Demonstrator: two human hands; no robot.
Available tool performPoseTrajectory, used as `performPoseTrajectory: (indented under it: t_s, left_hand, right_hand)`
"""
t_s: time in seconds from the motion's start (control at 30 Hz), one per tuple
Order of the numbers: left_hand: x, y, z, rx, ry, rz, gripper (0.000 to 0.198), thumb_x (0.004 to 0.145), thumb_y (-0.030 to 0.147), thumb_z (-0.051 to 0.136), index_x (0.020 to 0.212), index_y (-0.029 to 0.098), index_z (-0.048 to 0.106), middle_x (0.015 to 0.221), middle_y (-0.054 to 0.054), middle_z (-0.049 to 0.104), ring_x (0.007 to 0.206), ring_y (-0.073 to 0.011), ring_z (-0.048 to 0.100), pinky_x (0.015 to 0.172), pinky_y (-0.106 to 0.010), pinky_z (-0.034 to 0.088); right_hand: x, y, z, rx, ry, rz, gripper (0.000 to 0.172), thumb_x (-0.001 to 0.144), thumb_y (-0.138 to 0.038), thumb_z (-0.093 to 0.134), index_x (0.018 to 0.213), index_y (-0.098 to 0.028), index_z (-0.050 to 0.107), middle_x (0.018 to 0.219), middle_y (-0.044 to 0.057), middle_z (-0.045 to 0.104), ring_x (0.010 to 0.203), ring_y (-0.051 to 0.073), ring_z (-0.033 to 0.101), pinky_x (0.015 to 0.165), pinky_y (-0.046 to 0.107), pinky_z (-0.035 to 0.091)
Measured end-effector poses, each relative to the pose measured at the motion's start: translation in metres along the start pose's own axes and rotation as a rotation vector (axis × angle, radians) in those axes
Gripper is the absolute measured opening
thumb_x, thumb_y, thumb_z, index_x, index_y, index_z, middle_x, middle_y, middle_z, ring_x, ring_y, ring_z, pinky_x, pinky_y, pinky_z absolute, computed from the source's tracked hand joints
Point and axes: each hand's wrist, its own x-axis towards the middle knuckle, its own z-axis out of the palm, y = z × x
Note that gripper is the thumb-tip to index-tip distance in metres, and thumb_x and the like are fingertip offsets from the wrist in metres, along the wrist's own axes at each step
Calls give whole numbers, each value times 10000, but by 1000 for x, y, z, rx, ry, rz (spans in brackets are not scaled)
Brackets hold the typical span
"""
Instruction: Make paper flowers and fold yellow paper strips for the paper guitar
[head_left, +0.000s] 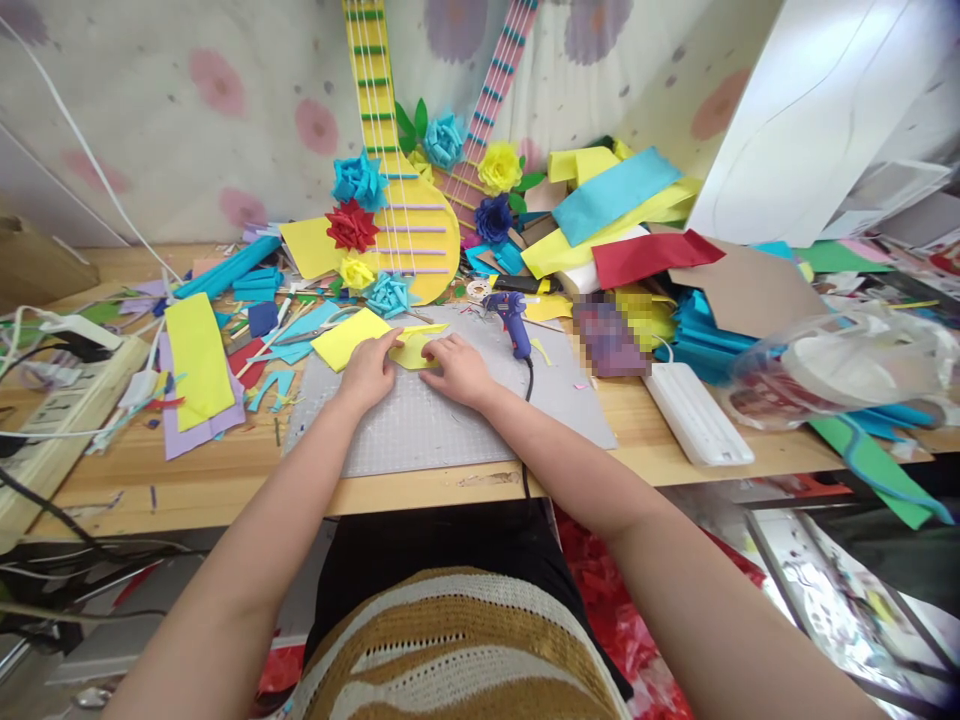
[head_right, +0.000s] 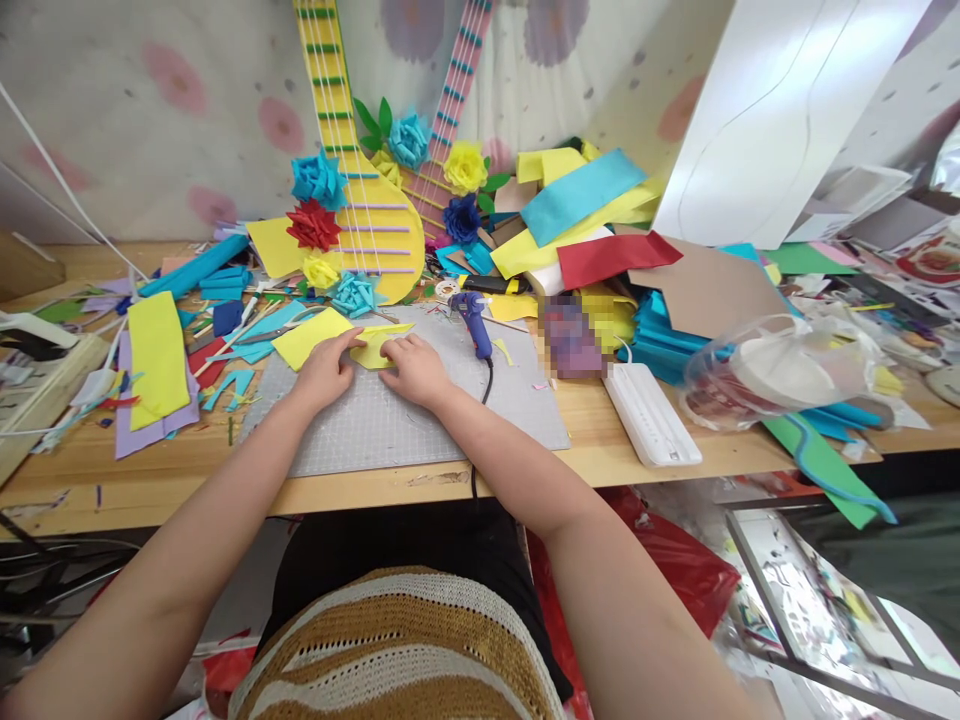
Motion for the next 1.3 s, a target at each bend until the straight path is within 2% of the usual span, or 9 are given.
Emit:
performPoseTrajectory:
  t_s: [0.2, 0.4, 0.53, 0.67, 0.8, 0.93, 1.1, 1.3]
  left_hand:
    - [-2, 6, 2, 27, 25, 13, 624, 714, 78, 463, 1328, 180, 416, 1150, -56, 645, 1058, -229, 567, 958, -380, 397]
    - [-8, 12, 2, -25, 19, 60, 613, 728, 124, 516, 1326, 199, 404, 1147, -55, 633, 1027, -203, 579, 945, -351, 404]
    - [-4, 9, 2, -34, 50, 47, 564, 729, 141, 545, 1280, 196, 440, 1114, -64, 627, 1053, -212, 560, 949, -352, 403]
    - [1, 5, 5, -36, 72, 8, 451, 757, 149, 538, 1205, 188, 503, 986, -46, 657, 953, -204, 595, 888, -338, 432]
    - [0, 11, 8, 21, 36, 44, 359, 786, 158, 524, 1140, 203, 559, 908, -30, 683, 900, -211, 611, 858, -347, 431]
    - [-5, 18, 9, 69, 16, 41, 355, 787, 163, 521, 1136, 200, 575, 908, -41, 690, 907, -224, 614, 830, -352, 436]
    - [-11, 18, 6, 44, -3, 23, 415, 777, 216, 548, 1192, 205, 544, 940, -29, 693, 902, -217, 619, 823, -339, 441]
    - [-9, 18, 7, -75, 18, -42, 377, 786, 212, 557, 1162, 211, 543, 913, -19, 694, 906, -203, 615, 838, -335, 443]
  right_hand:
    - [3, -1, -2, -99, -26, 6, 173, 817, -170, 459, 943, -172, 578, 918, 72, 644, 917, 215, 491, 815, 318, 361]
    - [1, 9, -6, -93, 16, 50, 224, 827, -115, 410, 893, -187, 612, 900, 65, 656, 935, 217, 493, 791, 313, 370]
    - [1, 17, -11, -30, 19, 74, 228, 797, -92, 436, 866, -196, 627, 904, 51, 661, 948, 211, 498, 808, 317, 377]
    - [1, 23, -15, -2, 3, 80, 230, 783, -94, 448, 865, -206, 631, 898, 39, 659, 956, 208, 499, 811, 320, 382]
    - [1, 21, -16, -51, 15, 59, 225, 770, -96, 469, 903, -189, 626, 939, 58, 655, 962, 223, 498, 822, 333, 382]
    - [-1, 15, -16, -20, -11, 33, 275, 747, -78, 486, 973, -185, 601, 946, 48, 659, 900, 194, 540, 831, 323, 386]
    - [-3, 16, -17, 128, -87, 127, 283, 734, -104, 532, 996, -199, 583, 861, 2, 669, 739, 132, 581, 710, 260, 417]
    - [-2, 20, -16, 280, -85, 261, 188, 748, -156, 571, 929, -197, 594, 817, -2, 673, 731, 124, 600, 703, 253, 433]
